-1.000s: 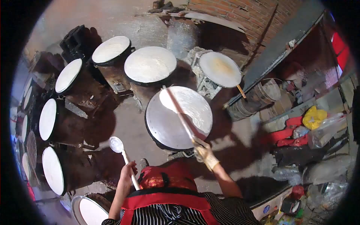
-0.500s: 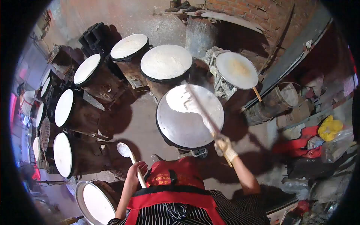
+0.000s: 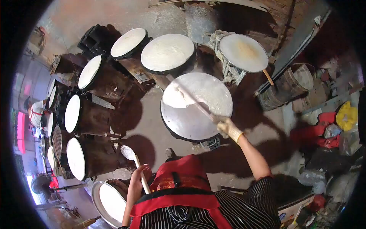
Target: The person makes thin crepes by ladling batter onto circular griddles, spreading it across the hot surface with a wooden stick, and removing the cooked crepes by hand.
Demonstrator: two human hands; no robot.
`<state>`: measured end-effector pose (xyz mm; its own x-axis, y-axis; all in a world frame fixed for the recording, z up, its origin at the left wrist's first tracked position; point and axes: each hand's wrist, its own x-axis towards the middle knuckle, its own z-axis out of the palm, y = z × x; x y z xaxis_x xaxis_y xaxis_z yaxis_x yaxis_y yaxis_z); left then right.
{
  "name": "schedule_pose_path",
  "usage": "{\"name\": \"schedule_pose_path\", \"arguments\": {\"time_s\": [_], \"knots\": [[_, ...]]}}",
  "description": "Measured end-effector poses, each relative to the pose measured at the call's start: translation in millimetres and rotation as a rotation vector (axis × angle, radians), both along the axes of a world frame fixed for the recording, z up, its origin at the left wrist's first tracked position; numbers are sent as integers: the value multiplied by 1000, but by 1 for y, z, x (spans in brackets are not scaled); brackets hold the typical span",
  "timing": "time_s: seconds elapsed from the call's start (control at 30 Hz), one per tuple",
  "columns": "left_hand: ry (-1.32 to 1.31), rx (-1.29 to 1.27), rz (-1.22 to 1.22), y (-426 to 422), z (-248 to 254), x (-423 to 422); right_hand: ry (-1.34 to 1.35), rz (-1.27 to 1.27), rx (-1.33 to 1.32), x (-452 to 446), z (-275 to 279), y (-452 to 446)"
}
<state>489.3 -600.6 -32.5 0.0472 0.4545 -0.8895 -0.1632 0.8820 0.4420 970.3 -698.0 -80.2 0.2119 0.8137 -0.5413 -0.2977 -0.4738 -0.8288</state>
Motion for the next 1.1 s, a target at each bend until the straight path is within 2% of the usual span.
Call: {"name": "schedule_pose_path", "arguments": {"time_s": [0.07,0.1,0.17,0.23,0.27,0.3,0.37,0.43,0.47,0.5,0.53,0.57,0.6,0.7,0.77,0.8,0.83,0.87,0.9,0.93,0.97,1.03,1.07,1.1], "knots": [[-114,27,-52,3,8,-3,-107,129,76,-22,6,-20],[-173,33,-80,5,9,-5,54,122,18,-28,15,-44],[-127,-18,-145,18,-8,-5,82,74,-92,-51,9,-89],[-91,-72,-276,44,-36,-15,19,-24,-51,-68,2,-114],[-312,-208,-331,58,-45,-23,-14,-78,-29,-79,0,-123],[-48,-40,-340,48,6,17,91,-262,72,-97,21,-117],[-115,289,-500,51,3,10,32,-581,113,-135,-3,-86],[-72,218,-557,53,53,28,241,-509,177,-158,-50,-80],[-111,176,-595,66,50,20,202,-426,177,-180,-36,-81],[-148,135,-635,79,46,11,-201,-274,157,-213,-21,-85],[-244,84,-680,109,0,-13,-234,-247,79,-234,-9,-94],[-340,29,-719,134,-36,-35,-174,-323,112,-257,-20,-113],[-319,19,-748,150,-56,-51,-118,-392,147,-283,-37,-134],[-261,34,-793,186,-99,-100,-167,-686,241,-354,-38,-120],[-220,91,-787,202,-115,-133,-226,-805,254,-396,-78,-83],[-165,94,-826,204,-84,-143,2,-867,393,-404,-92,-37],[-261,32,-757,214,-100,-169,253,-934,530,-412,-104,10],[-210,70,-749,215,-99,-187,495,-992,641,-420,-116,57],[-161,111,-742,217,-91,-201,516,-1011,681,-417,-121,116],[-171,56,-646,216,-74,-210,439,-1029,692,-409,-122,178],[-116,106,-635,217,-80,-229,214,-1029,654,-397,-119,238],[-153,152,-538,214,-79,-260,-588,-995,310,-374,-113,332],[-156,183,-463,208,-66,-267,-819,-1028,153,-368,-113,361],[-206,176,-412,213,-99,-292,-790,-1121,134,-370,-119,373]]}}
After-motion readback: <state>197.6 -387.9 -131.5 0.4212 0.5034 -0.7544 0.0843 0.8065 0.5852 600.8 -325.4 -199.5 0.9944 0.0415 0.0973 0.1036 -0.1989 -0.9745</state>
